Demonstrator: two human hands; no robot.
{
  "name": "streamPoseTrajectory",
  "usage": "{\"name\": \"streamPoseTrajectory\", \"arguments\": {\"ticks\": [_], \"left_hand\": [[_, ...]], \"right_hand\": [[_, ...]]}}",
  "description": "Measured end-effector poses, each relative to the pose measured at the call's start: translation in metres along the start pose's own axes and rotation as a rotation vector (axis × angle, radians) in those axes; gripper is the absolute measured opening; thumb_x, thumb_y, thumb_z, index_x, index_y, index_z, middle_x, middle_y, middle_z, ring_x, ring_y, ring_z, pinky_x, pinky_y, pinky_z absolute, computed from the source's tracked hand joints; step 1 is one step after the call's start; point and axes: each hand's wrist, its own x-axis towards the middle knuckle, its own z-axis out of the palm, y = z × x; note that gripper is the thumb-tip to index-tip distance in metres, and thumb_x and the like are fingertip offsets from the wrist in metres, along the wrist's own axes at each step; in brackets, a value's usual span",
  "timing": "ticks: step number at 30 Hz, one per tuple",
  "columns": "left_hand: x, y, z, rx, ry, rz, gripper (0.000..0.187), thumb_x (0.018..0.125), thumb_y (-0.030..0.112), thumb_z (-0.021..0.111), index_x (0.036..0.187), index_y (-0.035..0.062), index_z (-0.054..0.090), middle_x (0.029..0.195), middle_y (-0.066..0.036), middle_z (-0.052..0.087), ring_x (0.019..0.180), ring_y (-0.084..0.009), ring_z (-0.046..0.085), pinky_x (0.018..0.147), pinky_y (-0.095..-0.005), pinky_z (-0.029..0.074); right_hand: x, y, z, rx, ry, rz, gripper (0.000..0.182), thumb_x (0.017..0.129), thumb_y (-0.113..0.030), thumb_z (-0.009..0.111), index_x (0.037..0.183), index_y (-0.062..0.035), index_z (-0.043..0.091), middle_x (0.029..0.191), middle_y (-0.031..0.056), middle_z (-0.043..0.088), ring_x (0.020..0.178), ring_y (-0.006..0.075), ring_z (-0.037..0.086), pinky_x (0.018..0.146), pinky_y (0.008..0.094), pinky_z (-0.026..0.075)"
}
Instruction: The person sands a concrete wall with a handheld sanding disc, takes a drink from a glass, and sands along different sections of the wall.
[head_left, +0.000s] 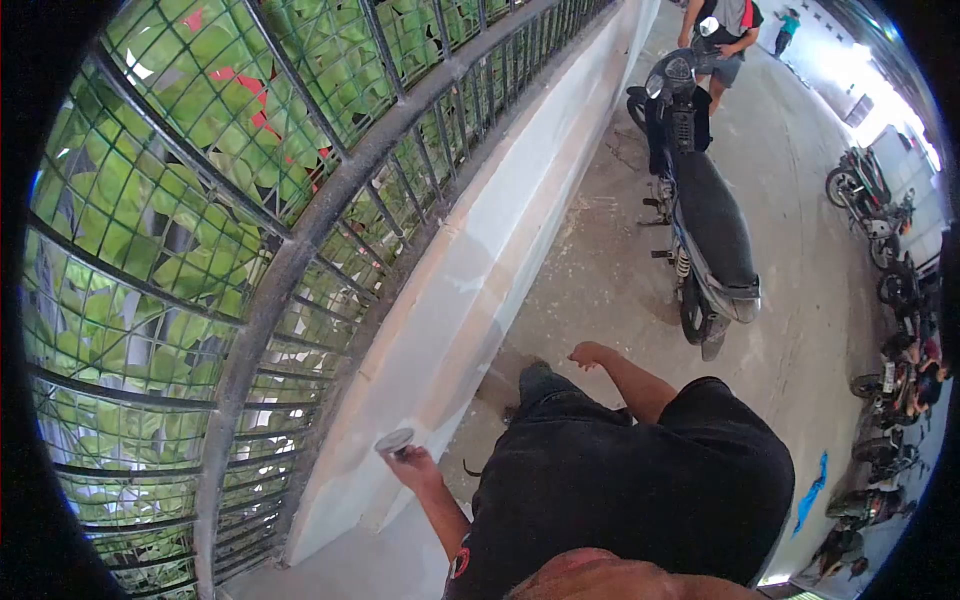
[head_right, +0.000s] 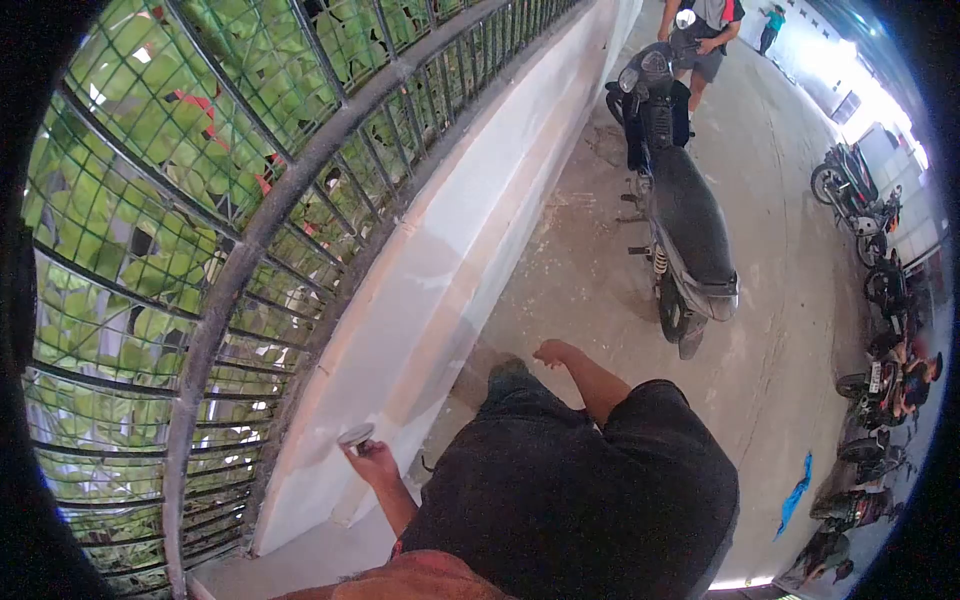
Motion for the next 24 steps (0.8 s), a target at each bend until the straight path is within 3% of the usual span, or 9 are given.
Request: {"name": "streamPoseTrajectory", "arguments": {"ticks": [2, 4, 6, 8, 10, 13, 15, 18, 24], "left_hand": [[-0.02, -0.01, 0.035, -0.061, 0.038, -0.169, 0.044, 0.084, 0.051, 0.061, 0.095, 0.0096, 0.053, 0.08, -0.003, 0.054, 0.059, -0.0141, 0.05, 0.053, -0.0271, 0.041], [-0.026, -0.018, 0.057, -0.076, 0.046, -0.406, 0.049, 0.084, 0.053, 0.059, 0.1, 0.0073, 0.051, 0.08, -0.005, 0.054, 0.062, -0.016, 0.051, 0.055, -0.0283, 0.04], [-0.033, -0.025, 0.075, -0.042, -0.047, -0.448, 0.051, 0.084, 0.054, 0.058, 0.102, 0.0074, 0.051, 0.08, -0.005, 0.054, 0.063, -0.0163, 0.05, 0.056, -0.0289, 0.041], [-0.031, -0.031, 0.084, 0.027, -0.169, -0.491, 0.055, 0.083, 0.056, 0.057, 0.108, 0.0081, 0.05, 0.083, -0.005, 0.054, 0.066, -0.0166, 0.05, 0.059, -0.03, 0.041], [-0.038, -0.033, 0.104, 0.066, -0.155, -0.495, 0.054, 0.084, 0.058, 0.055, 0.105, 0.0085, 0.051, 0.082, -0.004, 0.053, 0.065, -0.0166, 0.049, 0.058, -0.0298, 0.039], [-0.042, -0.038, 0.121, 0.117, -0.139, -0.498, 0.054, 0.085, 0.059, 0.051, 0.103, 0.0089, 0.052, 0.081, -0.004, 0.053, 0.065, -0.0167, 0.047, 0.057, -0.0295, 0.038], [-0.045, -0.04, 0.126, 0.126, -0.138, -0.499, 0.054, 0.085, 0.06, 0.05, 0.104, 0.0089, 0.052, 0.081, -0.004, 0.052, 0.065, -0.0166, 0.047, 0.057, -0.0294, 0.038], [-0.052, -0.043, 0.131, 0.095, -0.158, -0.549, 0.056, 0.086, 0.061, 0.048, 0.105, 0.0087, 0.051, 0.081, -0.004, 0.052, 0.064, -0.0168, 0.047, 0.057, -0.0289, 0.037], [-0.058, -0.051, 0.127, 0.035, -0.254, -0.579, 0.053, 0.087, 0.057, 0.044, 0.11, 0.0104, 0.052, 0.085, -0.005, 0.055, 0.062, -0.0174, 0.048, 0.057, -0.0295, 0.038]], "right_hand": [[0.012, -0.003, 0.002, -0.081, -0.045, -0.047, 0.039, 0.088, -0.034, 0.045, 0.09, 0.0001, 0.065, 0.082, 0.0158, 0.067, 0.069, 0.029, 0.066, 0.061, 0.0417, 0.052], [0.026, -0.015, 0.004, -0.813, 0.058, -0.571, 0.037, 0.085, -0.023, 0.051, 0.115, -0.003, 0.058, 0.104, 0.0141, 0.063, 0.094, 0.0274, 0.062, 0.08, 0.0394, 0.051], [0.033, -0.042, 0.005, -0.591, 0.027, -0.587, 0.04, 0.084, -0.02, 0.051, 0.12, -0.0038, 0.055, 0.114, 0.0122, 0.06, 0.107, 0.0304, 0.055, 0.091, 0.0403, 0.046], [0.033, -0.076, 0.004, -0.722, 0.183, -1.057, 0.037, 0.087, -0.019, 0.049, 0.121, -0.0056, 0.055, 0.115, 0.0119, 0.059, 0.108, 0.0296, 0.054, 0.091, 0.0388, 0.046], [-0.062, -0.172, -0.022, 0.104, -0.215, -0.456, 0.037, 0.09, -0.021, 0.047, 0.123, -0.0068, 0.052, 0.116, 0.011, 0.057, 0.106, 0.0245, 0.054, 0.089, 0.0365, 0.046], [-0.029, -0.199, 0.004, -0.029, -0.154, -0.866, 0.041, 0.09, -0.024, 0.05, 0.127, -0.0066, 0.048, 0.112, 0.0102, 0.058, 0.098, 0.0191, 0.056, 0.083, 0.0331, 0.047], [-0.114, -0.25, -0.021, 0.397, -0.48, -0.625, 0.048, 0.09, -0.029, 0.052, 0.132, -0.0081, 0.044, 0.114, 0.0142, 0.058, 0.096, 0.0235, 0.061, 0.078, 0.0345, 0.052], [-0.093, -0.244, -0.003, 0.259, -0.532, -0.791, 0.05, 0.089, -0.023, 0.054, 0.135, -0.0084, 0.04, 0.116, 0.0131, 0.057, 0.092, 0.0218, 0.062, 0.075, 0.034, 0.053], [-0.095, -0.246, 0.014, 0.215, -0.255, -0.873, 0.049, 0.088, -0.022, 0.056, 0.132, -0.0076, 0.043, 0.106, 0.0109, 0.059, 0.082, 0.0194, 0.063, 0.07, 0.0339, 0.052]]}}
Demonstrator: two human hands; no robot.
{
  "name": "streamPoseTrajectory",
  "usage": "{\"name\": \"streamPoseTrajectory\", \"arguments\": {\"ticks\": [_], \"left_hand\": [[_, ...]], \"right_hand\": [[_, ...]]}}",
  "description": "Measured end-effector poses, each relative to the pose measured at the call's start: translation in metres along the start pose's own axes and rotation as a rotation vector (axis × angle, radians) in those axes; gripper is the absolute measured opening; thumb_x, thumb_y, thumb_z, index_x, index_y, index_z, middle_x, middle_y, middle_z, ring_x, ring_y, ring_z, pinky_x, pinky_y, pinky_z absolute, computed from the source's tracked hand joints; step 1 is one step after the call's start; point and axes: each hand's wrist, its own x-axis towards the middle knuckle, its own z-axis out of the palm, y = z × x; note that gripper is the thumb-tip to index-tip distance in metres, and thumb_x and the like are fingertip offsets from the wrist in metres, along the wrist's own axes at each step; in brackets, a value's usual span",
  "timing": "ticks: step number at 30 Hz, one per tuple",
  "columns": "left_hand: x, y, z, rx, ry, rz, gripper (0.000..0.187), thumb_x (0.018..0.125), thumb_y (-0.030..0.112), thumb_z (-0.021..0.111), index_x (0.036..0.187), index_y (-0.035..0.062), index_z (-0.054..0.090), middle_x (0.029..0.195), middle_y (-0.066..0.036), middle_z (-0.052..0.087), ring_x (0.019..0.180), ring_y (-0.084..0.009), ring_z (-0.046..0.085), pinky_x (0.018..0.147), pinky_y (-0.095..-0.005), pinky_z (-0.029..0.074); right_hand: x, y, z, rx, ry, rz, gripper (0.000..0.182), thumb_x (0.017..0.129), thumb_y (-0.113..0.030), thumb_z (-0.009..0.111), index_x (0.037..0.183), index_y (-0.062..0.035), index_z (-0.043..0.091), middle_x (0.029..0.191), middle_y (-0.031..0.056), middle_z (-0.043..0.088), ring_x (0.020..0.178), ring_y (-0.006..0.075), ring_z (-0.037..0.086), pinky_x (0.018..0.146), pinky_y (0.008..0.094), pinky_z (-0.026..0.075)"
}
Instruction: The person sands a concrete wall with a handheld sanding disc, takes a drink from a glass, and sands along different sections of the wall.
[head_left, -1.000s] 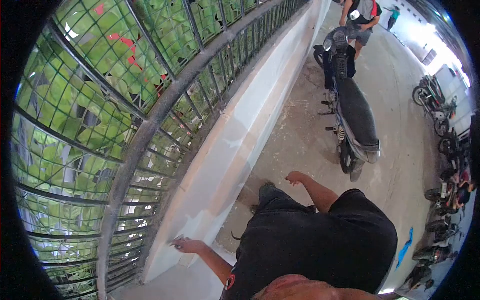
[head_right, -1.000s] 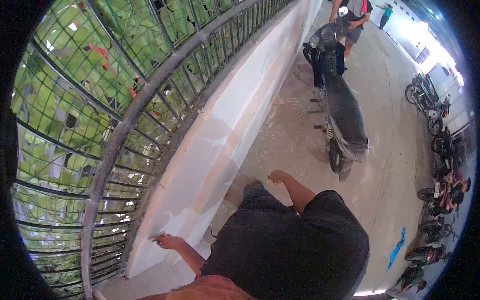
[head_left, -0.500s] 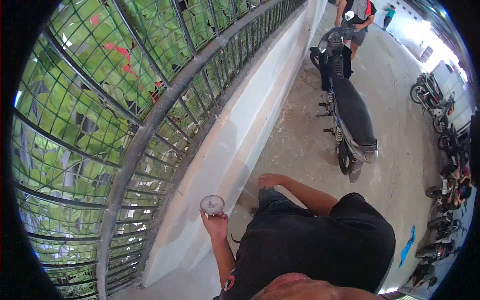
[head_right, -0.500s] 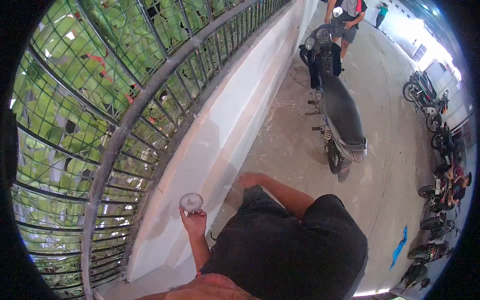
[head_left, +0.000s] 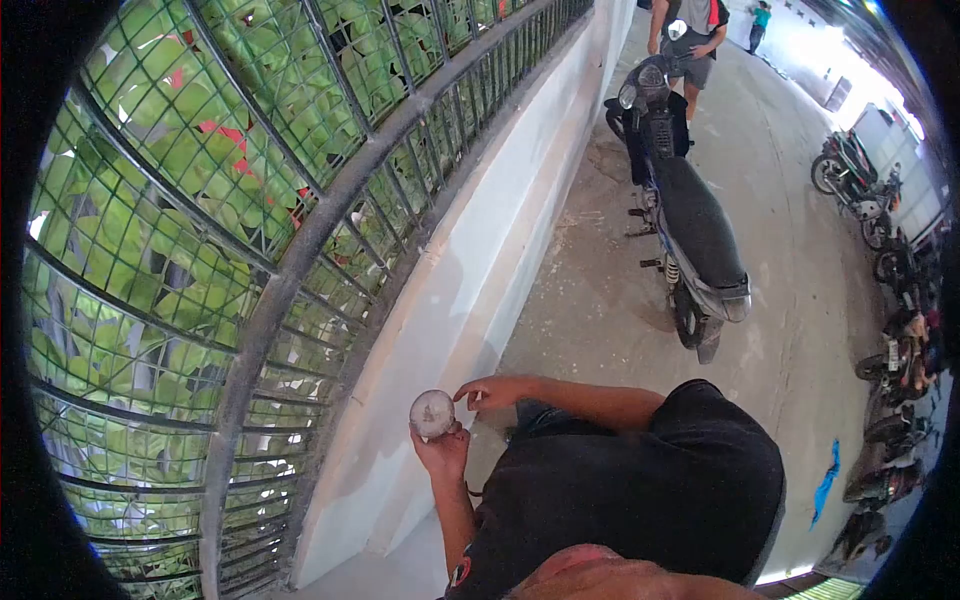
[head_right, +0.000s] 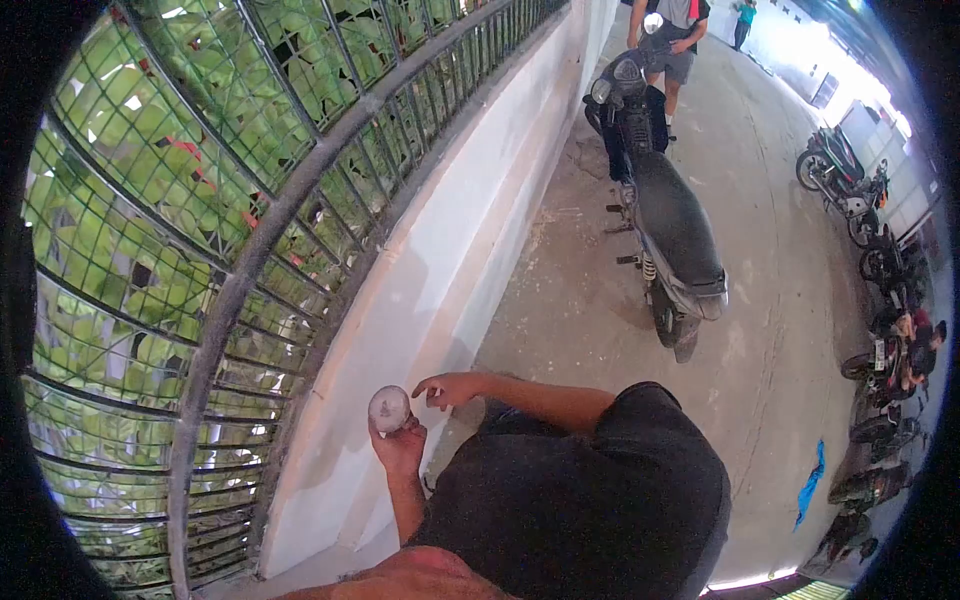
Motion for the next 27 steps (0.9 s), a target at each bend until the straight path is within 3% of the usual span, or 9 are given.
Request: {"name": "streamPoseTrajectory", "arguments": {"ticks": [5, 10, 14, 18, 22, 24, 26, 27], "left_hand": [[-0.005, -0.003, -0.007, 0.037, -0.166, -0.073, 0.053, 0.089, 0.055, 0.039, 0.115, 0.0108, 0.052, 0.093, -0.005, 0.06, 0.061, -0.0153, 0.048, 0.057, -0.0299, 0.037], [-0.008, 0.0, -0.009, 0.081, -0.175, -0.107, 0.052, 0.09, 0.055, 0.037, 0.114, 0.0114, 0.054, 0.093, -0.004, 0.061, 0.054, -0.0118, 0.045, 0.053, -0.0282, 0.035], [-0.007, 0.004, -0.013, 0.13, -0.219, -0.171, 0.049, 0.091, 0.053, 0.036, 0.113, 0.0127, 0.055, 0.09, -0.005, 0.063, 0.044, -0.0087, 0.039, 0.048, -0.0259, 0.032], [-0.004, 0.008, -0.019, 0.158, -0.166, -0.185, 0.053, 0.093, 0.057, 0.032, 0.111, 0.0128, 0.055, 0.085, -0.004, 0.063, 0.041, -0.0082, 0.036, 0.045, -0.0256, 0.031], [-0.002, 0.016, -0.022, 0.416, -0.084, -0.133, 0.063, 0.092, 0.065, 0.025, 0.111, 0.0124, 0.054, 0.079, -0.004, 0.062, 0.039, -0.0083, 0.033, 0.043, -0.0266, 0.03], [0.003, 0.025, -0.03, 0.52, -0.066, -0.089, 0.066, 0.091, 0.067, 0.023, 0.111, 0.0125, 0.054, 0.077, -0.003, 0.062, 0.039, -0.0081, 0.032, 0.042, -0.0269, 0.029], [0.02, 0.039, -0.058, 0.611, -0.277, -0.011, 0.07, 0.091, 0.068, 0.02, 0.121, 0.0115, 0.049, 0.086, -0.006, 0.061, 0.053, -0.0114, 0.046, 0.048, -0.0275, 0.034], [0.013, 0.037, -0.048, 0.61, -0.275, -0.01, 0.07, 0.091, 0.068, 0.02, 0.121, 0.0115, 0.049, 0.086, -0.006, 0.061, 0.053, -0.0114, 0.046, 0.048, -0.0275, 0.034]], "right_hand": [[0.0, -0.029, 0.004, -0.042, -0.024, -0.028, 0.043, 0.086, -0.022, 0.057, 0.126, -0.0055, 0.05, 0.097, 0.0099, 0.063, 0.079, 0.0181, 0.063, 0.069, 0.0345, 0.051], [0.007, -0.032, 0.009, -0.138, -0.072, -0.078, 0.039, 0.085, -0.023, 0.059, 0.118, -0.0029, 0.057, 0.095, 0.0121, 0.066, 0.079, 0.0211, 0.064, 0.071, 0.0354, 0.051], [0.003, -0.038, 0.014, -0.222, 0.005, -0.076, 0.04, 0.082, -0.023, 0.06, 0.115, -0.0017, 0.058, 0.094, 0.0139, 0.067, 0.079, 0.0242, 0.065, 0.072, 0.0367, 0.05], [0.007, -0.027, 0.018, -0.233, -0.063, -0.101, 0.037, 0.083, -0.027, 0.059, 0.11, -0.0017, 0.06, 0.088, 0.0124, 0.068, 0.078, 0.0237, 0.065, 0.071, 0.0372, 0.05], [-0.001, -0.042, 0.017, -0.343, -0.101, -0.155, 0.034, 0.089, -0.03, 0.055, 0.107, -0.0017, 0.061, 0.084, 0.0115, 0.068, 0.077, 0.0224, 0.064, 0.07, 0.0358, 0.05], [-0.013, -0.067, 0.014, -0.106, -0.162, -0.079, 0.037, 0.095, -0.035, 0.048, 0.106, -0.002, 0.06, 0.082, 0.0102, 0.067, 0.076, 0.0204, 0.064, 0.07, 0.0348, 0.05], [-0.011, -0.062, 0.014, -0.044, -0.185, -0.057, 0.034, 0.096, -0.031, 0.046, 0.107, -0.0016, 0.059, 0.082, 0.01, 0.067, 0.077, 0.0196, 0.063, 0.073, 0.0348, 0.049], [-0.01, -0.06, 0.015, 0.019, -0.208, -0.035, 0.032, 0.096, -0.028, 0.045, 0.109, -0.0012, 0.057, 0.083, 0.0098, 0.066, 0.078, 0.0188, 0.063, 0.076, 0.0349, 0.048]]}}
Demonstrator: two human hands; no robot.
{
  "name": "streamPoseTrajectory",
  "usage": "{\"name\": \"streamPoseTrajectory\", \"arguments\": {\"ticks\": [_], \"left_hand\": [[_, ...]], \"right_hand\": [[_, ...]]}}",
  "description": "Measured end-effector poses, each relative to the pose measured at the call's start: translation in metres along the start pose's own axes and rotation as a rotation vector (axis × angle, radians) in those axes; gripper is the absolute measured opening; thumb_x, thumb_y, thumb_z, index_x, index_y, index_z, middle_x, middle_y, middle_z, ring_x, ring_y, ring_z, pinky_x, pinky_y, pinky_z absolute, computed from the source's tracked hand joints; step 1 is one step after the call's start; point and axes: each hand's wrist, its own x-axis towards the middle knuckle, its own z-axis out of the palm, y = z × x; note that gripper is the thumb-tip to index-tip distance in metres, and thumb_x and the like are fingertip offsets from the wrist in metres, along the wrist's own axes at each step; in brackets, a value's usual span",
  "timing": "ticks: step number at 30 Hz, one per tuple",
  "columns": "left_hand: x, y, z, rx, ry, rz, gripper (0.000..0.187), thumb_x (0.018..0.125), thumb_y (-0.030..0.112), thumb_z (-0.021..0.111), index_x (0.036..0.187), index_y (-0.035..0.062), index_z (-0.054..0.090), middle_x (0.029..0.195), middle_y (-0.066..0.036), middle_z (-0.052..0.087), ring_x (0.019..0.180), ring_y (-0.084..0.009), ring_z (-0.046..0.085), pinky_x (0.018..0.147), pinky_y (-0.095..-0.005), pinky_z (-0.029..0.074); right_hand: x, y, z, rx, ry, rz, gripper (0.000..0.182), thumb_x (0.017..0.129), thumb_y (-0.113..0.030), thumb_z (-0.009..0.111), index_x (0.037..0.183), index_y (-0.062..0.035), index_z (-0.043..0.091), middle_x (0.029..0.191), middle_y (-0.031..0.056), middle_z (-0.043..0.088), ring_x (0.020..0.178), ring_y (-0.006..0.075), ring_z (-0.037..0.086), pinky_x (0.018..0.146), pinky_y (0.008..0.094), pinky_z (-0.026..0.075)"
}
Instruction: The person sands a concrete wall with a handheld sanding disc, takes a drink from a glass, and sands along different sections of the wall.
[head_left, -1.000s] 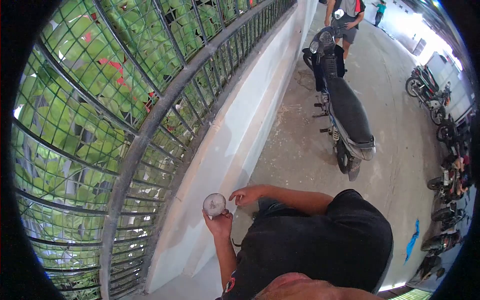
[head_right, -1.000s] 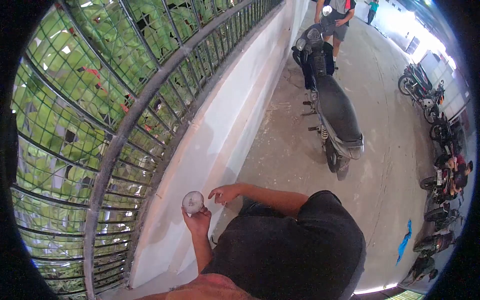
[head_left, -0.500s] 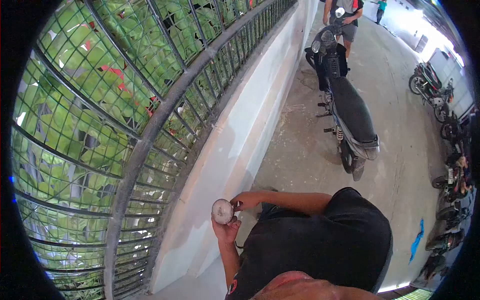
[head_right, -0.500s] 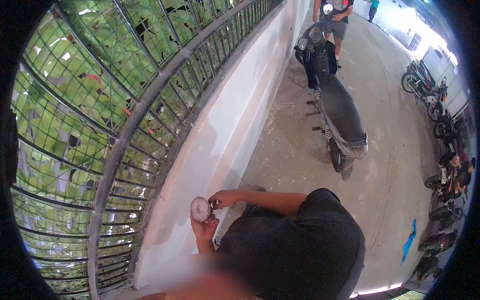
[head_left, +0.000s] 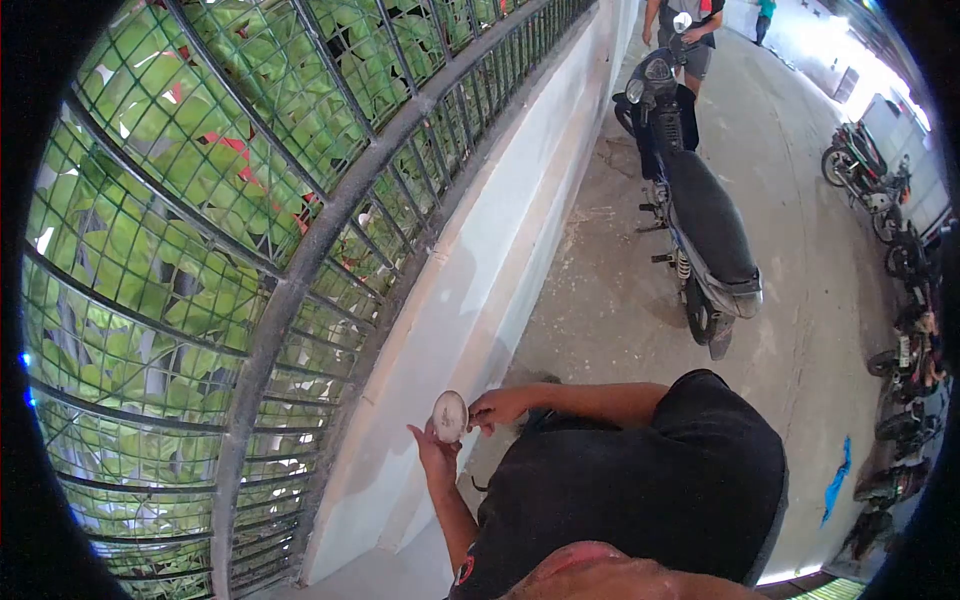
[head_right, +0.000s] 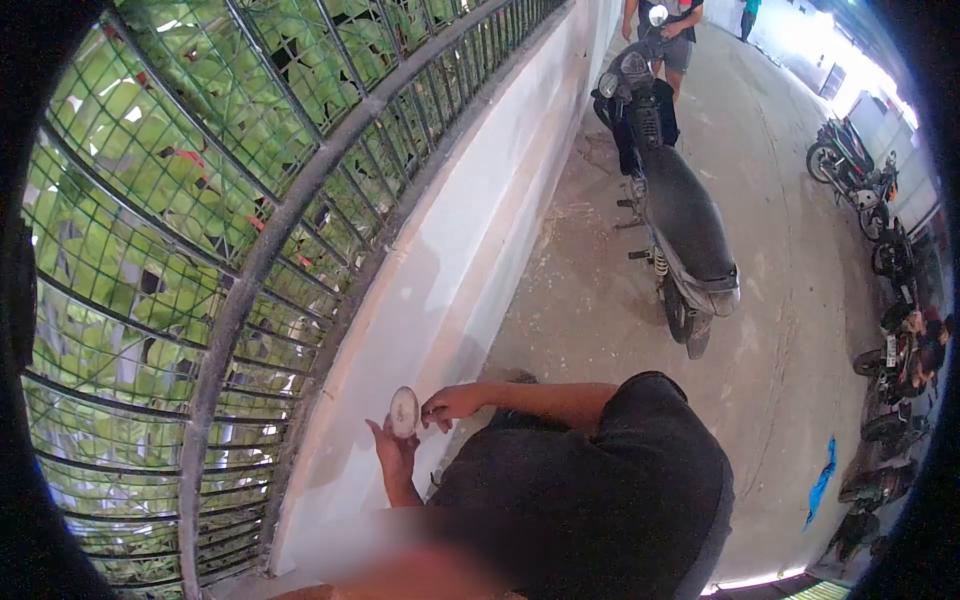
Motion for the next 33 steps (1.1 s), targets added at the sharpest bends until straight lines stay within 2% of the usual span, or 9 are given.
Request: {"name": "streamPoseTrajectory", "arguments": {"ticks": [2, 3, 6, 7, 8, 11, 14, 28, 33], "left_hand": [[-0.01, 0.016, 0.036, 0.039, 0.37, 0.117, 0.073, 0.092, 0.067, 0.018, 0.131, 0.0097, 0.042, 0.104, -0.012, 0.059, 0.082, -0.0175, 0.055, 0.063, -0.0289, 0.04], [-0.014, 0.02, 0.032, 0.135, 0.357, 0.116, 0.076, 0.092, 0.067, 0.019, 0.139, 0.0086, 0.033, 0.125, -0.015, 0.05, 0.108, -0.0239, 0.049, 0.084, -0.0344, 0.04], [-0.017, 0.018, 0.032, 0.357, 0.244, 0.334, 0.078, 0.09, 0.068, 0.023, 0.142, 0.0105, 0.026, 0.134, -0.015, 0.044, 0.112, -0.0263, 0.049, 0.095, -0.0402, 0.037], [-0.021, 0.022, 0.031, 0.425, 0.176, 0.371, 0.081, 0.088, 0.067, 0.036, 0.146, 0.0131, 0.019, 0.139, -0.015, 0.039, 0.118, -0.0284, 0.047, 0.101, -0.0422, 0.034], [-0.024, 0.023, 0.032, 0.427, 0.181, 0.369, 0.081, 0.088, 0.067, 0.036, 0.146, 0.0131, 0.019, 0.139, -0.015, 0.039, 0.118, -0.0284, 0.047, 0.101, -0.0422, 0.034], [-0.028, 0.036, 0.044, 0.607, 0.113, 0.398, 0.094, 0.079, 0.047, 0.067, 0.148, 0.0134, 0.013, 0.142, -0.016, 0.036, 0.122, -0.0293, 0.045, 0.099, -0.0424, 0.036], [-0.029, 0.039, 0.046, 0.708, 0.093, 0.353, 0.096, 0.077, 0.033, 0.073, 0.148, 0.0132, 0.012, 0.142, -0.017, 0.035, 0.121, -0.0293, 0.045, 0.099, -0.0425, 0.038], [-0.035, 0.048, 0.062, 0.847, 0.02, 0.293, 0.101, 0.069, 0.011, 0.078, 0.147, 0.0106, 0.013, 0.134, -0.017, 0.042, 0.115, -0.0284, 0.052, 0.097, -0.0424, 0.042], [-0.035, 0.05, 0.078, 0.853, 0.119, 0.335, 0.095, 0.067, 0.008, 0.078, 0.144, 0.0086, 0.022, 0.128, -0.017, 0.047, 0.114, -0.0273, 0.052, 0.096, -0.0416, 0.044]], "right_hand": [[-0.002, 0.002, -0.001, 0.049, -0.022, 0.012, 0.032, 0.097, -0.028, 0.043, 0.11, -0.0015, 0.056, 0.083, 0.0096, 0.066, 0.079, 0.0182, 0.063, 0.076, 0.0342, 0.048], [-0.003, 0.002, -0.001, 0.098, -0.041, 0.023, 0.032, 0.098, -0.028, 0.041, 0.111, -0.0017, 0.055, 0.083, 0.0095, 0.065, 0.08, 0.0176, 0.063, 0.077, 0.0335, 0.048], [0.001, 0.016, -0.003, 0.046, -0.119, -0.024, 0.037, 0.1, -0.035, 0.038, 0.112, -0.0043, 0.054, 0.081, 0.0077, 0.066, 0.077, 0.0169, 0.062, 0.074, 0.0341, 0.048], [0.003, 0.021, -0.003, 0.049, -0.123, -0.024, 0.037, 0.1, -0.035, 0.038, 0.112, -0.0043, 0.054, 0.081, 0.0077, 0.066, 0.077, 0.0169, 0.062, 0.074, 0.0341, 0.048], [0.006, 0.026, -0.004, 0.073, -0.17, -0.013, 0.037, 0.1, -0.036, 0.038, 0.111, -0.0046, 0.054, 0.081, 0.0078, 0.066, 0.078, 0.0169, 0.062, 0.075, 0.034, 0.048], [0.009, 0.025, -0.007, 0.086, -0.24, -0.001, 0.038, 0.099, -0.037, 0.037, 0.111, -0.0054, 0.054, 0.082, 0.0075, 0.066, 0.08, 0.0169, 0.062, 0.074, 0.034, 0.047], [0.008, 0.021, -0.007, 0.075, -0.275, 0.007, 0.038, 0.1, -0.036, 0.037, 0.112, -0.0044, 0.054, 0.084, 0.0079, 0.065, 0.081, 0.0172, 0.063, 0.075, 0.0337, 0.047], [-0.007, -0.001, -0.016, 0.225, -0.245, 0.077, 0.043, 0.1, -0.044, 0.032, 0.118, -0.0091, 0.05, 0.096, 0.0064, 0.064, 0.095, 0.0176, 0.06, 0.081, 0.035, 0.046], [-0.001, 0.0, -0.016, 0.233, -0.131, 0.136, 0.051, 0.098, -0.05, 0.033, 0.104, -0.0058, 0.057, 0.077, 0.0032, 0.055, 0.073, 0.0146, 0.054, 0.071, 0.0325, 0.046]]}}
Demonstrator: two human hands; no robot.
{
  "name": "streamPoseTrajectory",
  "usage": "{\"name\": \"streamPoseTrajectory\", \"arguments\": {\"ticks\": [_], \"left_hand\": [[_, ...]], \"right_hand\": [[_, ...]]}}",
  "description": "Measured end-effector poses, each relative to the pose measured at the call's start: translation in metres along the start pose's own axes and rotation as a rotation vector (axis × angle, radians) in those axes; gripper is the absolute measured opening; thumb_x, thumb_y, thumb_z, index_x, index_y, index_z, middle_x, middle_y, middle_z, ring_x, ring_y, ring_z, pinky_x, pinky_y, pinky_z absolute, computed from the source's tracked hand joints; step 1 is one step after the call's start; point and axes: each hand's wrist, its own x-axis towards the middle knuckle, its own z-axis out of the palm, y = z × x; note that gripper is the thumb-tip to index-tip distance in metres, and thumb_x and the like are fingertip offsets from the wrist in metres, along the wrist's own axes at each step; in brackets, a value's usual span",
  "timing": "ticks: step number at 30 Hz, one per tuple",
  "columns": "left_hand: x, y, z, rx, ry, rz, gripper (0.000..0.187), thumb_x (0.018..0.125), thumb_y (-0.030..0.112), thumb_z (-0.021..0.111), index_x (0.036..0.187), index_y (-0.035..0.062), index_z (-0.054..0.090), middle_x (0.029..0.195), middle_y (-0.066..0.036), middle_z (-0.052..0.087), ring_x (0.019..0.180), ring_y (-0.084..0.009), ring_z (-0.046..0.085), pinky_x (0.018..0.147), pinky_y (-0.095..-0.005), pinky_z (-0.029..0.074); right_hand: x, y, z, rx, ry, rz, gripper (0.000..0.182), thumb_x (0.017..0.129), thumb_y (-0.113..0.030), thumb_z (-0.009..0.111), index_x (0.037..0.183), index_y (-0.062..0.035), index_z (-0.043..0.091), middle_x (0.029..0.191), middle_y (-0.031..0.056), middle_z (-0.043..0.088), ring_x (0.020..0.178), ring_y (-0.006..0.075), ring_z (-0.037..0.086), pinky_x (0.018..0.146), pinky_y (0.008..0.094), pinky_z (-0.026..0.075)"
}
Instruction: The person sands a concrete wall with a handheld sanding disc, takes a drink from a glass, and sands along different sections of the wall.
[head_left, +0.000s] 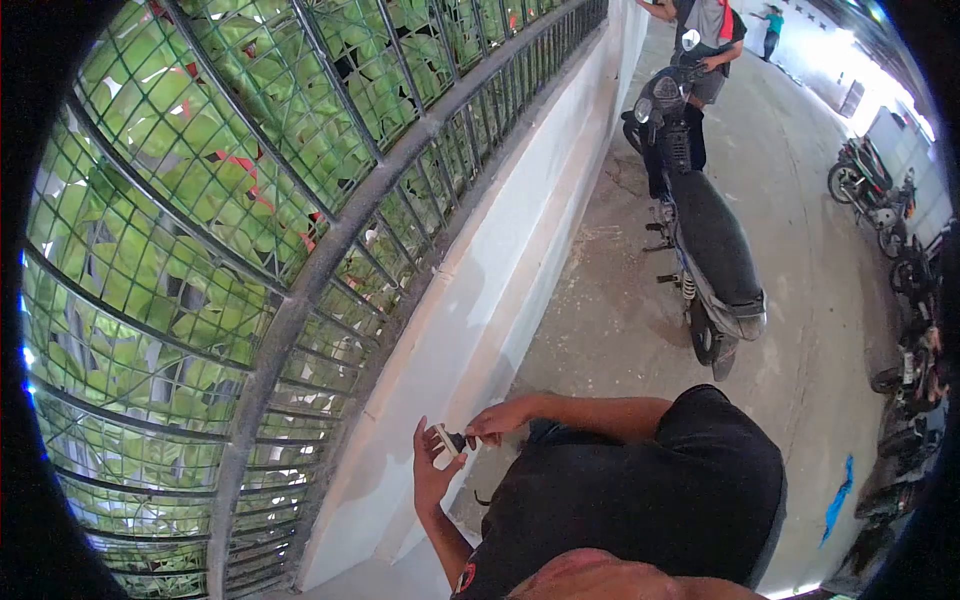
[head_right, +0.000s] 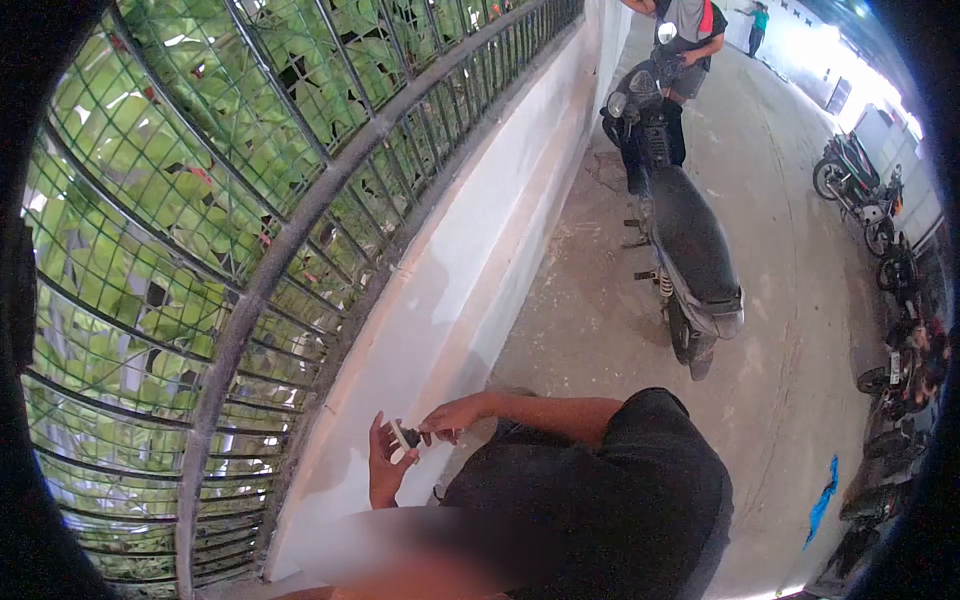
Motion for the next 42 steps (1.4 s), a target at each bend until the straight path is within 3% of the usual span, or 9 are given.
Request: {"name": "streamPoseTrajectory", "arguments": {"ticks": [3, 7, 9, 25, 34, 37, 39, 40, 42], "left_hand": [[0.001, -0.005, 0.003, -0.041, 0.03, 0.021, 0.089, 0.068, 0.005, 0.077, 0.142, 0.0065, 0.029, 0.127, -0.017, 0.048, 0.114, -0.0263, 0.052, 0.095, -0.0407, 0.045], [-0.001, 0.0, 0.005, 0.014, 0.061, 0.059, 0.083, 0.069, 0.004, 0.076, 0.14, 0.0039, 0.033, 0.127, -0.017, 0.048, 0.112, -0.0244, 0.053, 0.091, -0.0381, 0.048], [-0.002, 0.009, 0.007, -0.127, 0.104, -0.062, 0.079, 0.071, 0.004, 0.075, 0.139, 0.0023, 0.035, 0.126, -0.016, 0.049, 0.109, -0.022, 0.055, 0.087, -0.0357, 0.05], [-0.004, -0.013, -0.002, -0.214, 0.191, -0.143, 0.053, 0.085, 0.012, 0.065, 0.131, -0.0022, 0.044, 0.112, -0.011, 0.06, 0.101, -0.0183, 0.058, 0.088, -0.0322, 0.046], [-0.007, -0.012, -0.002, -0.486, 0.175, -0.279, 0.042, 0.094, 0.028, 0.054, 0.125, 0.0014, 0.049, 0.107, -0.006, 0.06, 0.095, -0.0129, 0.059, 0.077, -0.0262, 0.049], [-0.008, -0.01, 0.003, -0.519, 0.192, -0.27, 0.044, 0.092, 0.022, 0.057, 0.129, 0.001, 0.046, 0.113, -0.008, 0.059, 0.1, -0.0154, 0.058, 0.081, -0.0284, 0.049], [-0.006, -0.017, 0.008, -0.358, 0.23, -0.058, 0.052, 0.088, 0.012, 0.062, 0.133, 0.0005, 0.041, 0.119, -0.011, 0.055, 0.107, -0.0188, 0.056, 0.085, -0.0311, 0.048], [-0.005, -0.017, 0.009, -0.332, 0.241, -0.058, 0.066, 0.08, 0.002, 0.067, 0.137, 0.0009, 0.035, 0.129, -0.016, 0.049, 0.115, -0.0226, 0.051, 0.091, -0.0348, 0.047], [-0.008, -0.015, 0.015, -0.277, 0.23, -0.028, 0.069, 0.079, 0.001, 0.068, 0.138, 0.0014, 0.033, 0.132, -0.017, 0.046, 0.116, -0.0236, 0.05, 0.093, -0.0358, 0.046]], "right_hand": [[0.004, -0.003, 0.0, 0.029, 0.044, 0.033, 0.053, 0.097, -0.053, 0.034, 0.086, -0.0058, 0.057, 0.064, 0.0007, 0.044, 0.059, 0.0137, 0.046, 0.058, 0.0282, 0.041], [0.004, -0.009, 0.01, -0.079, 0.135, -0.039, 0.053, 0.097, -0.054, 0.032, 0.076, -0.0082, 0.049, 0.063, -0.0007, 0.04, 0.057, 0.0127, 0.04, 0.055, 0.0294, 0.036], [0.013, -0.003, 0.013, -0.103, 0.233, -0.198, 0.05, 0.098, -0.051, 0.032, 0.072, -0.0091, 0.043, 0.063, -0.0012, 0.038, 0.058, 0.0128, 0.039, 0.056, 0.029, 0.036], [0.023, -0.004, 0.032, -0.212, 0.434, -0.271, 0.043, 0.1, -0.039, 0.036, 0.083, -0.002, 0.049, 0.069, 0.0056, 0.047, 0.067, 0.0189, 0.045, 0.068, 0.0349, 0.04], [0.018, -0.015, 0.034, -0.47, 0.596, -0.477, 0.035, 0.099, -0.031, 0.041, 0.095, 0.001, 0.055, 0.076, 0.0196, 0.057, 0.071, 0.0319, 0.056, 0.069, 0.0405, 0.044], [0.021, -0.017, 0.032, -0.352, 0.574, -0.353, 0.046, 0.099, -0.039, 0.037, 0.086, 0.0011, 0.055, 0.075, 0.0171, 0.056, 0.07, 0.0295, 0.055, 0.068, 0.0399, 0.043], [0.026, -0.017, 0.03, -0.242, 0.591, -0.251, 0.057, 0.099, -0.05, 0.032, 0.07, -0.0038, 0.048, 0.059, 0.006, 0.045, 0.057, 0.0174, 0.041, 0.055, 0.0348, 0.035], [0.023, -0.02, 0.028, -0.243, 0.594, -0.253, 0.057, 0.099, -0.05, 0.032, 0.07, -0.0038, 0.048, 0.059, 0.006, 0.045, 0.057, 0.0174, 0.041, 0.055, 0.0348, 0.035], [0.013, -0.029, 0.03, -0.138, 0.439, -0.016, 0.062, 0.097, -0.056, 0.028, 0.064, -0.0067, 0.046, 0.057, 0.0016, 0.043, 0.054, 0.0132, 0.038, 0.051, 0.0318, 0.031]]}}
